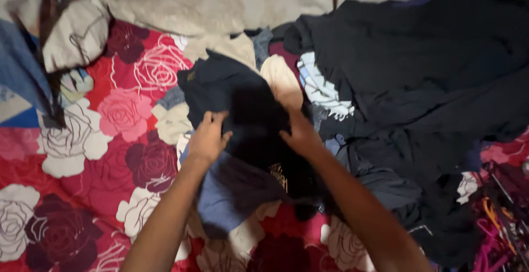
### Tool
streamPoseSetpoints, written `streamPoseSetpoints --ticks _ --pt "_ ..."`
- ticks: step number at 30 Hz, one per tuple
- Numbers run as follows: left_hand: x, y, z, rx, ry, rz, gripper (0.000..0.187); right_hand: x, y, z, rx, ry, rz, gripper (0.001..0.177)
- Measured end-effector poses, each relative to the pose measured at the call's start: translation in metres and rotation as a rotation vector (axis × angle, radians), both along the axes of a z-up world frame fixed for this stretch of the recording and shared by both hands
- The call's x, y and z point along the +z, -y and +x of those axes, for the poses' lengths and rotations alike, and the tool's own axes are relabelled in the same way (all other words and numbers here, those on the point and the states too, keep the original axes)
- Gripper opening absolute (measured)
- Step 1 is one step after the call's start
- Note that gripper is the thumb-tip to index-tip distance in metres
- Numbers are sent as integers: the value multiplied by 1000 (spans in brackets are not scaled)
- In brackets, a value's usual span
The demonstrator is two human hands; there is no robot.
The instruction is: The person picks up shirts from a bed, fits them onto plastic hangers, and hangs them on a rail inside a pink wardrobe.
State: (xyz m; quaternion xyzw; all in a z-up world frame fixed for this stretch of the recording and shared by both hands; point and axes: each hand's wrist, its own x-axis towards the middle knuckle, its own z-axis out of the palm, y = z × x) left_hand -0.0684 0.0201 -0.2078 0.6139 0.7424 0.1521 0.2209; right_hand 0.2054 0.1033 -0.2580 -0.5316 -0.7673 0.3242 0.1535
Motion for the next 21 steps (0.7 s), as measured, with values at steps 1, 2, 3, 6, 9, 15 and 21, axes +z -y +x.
streamPoseSetpoints --ticks 1,2,3,6,9,15,21 --pt "1 1 0 -1 7 -16 54 -1 2 0 30 82 43 74" --pt "3 0 0 -1 13 -32 47 0 2 0 59 165 85 66" --pt "7 -1 0 9 21 -16 42 1 1 0 80 248 123 58" --pt "19 -2 4 -21 52 68 30 9 4 6 35 273 386 48" --pt "43 -11 8 -115 64 205 21 31 -5 25 105 -73 622 40" --pt "110 -41 47 -231 -54 430 14 113 -14 76 -135 -277 239 36" --pt "178 -66 101 -363 235 567 18 206 -12 149 -234 -341 119 17"
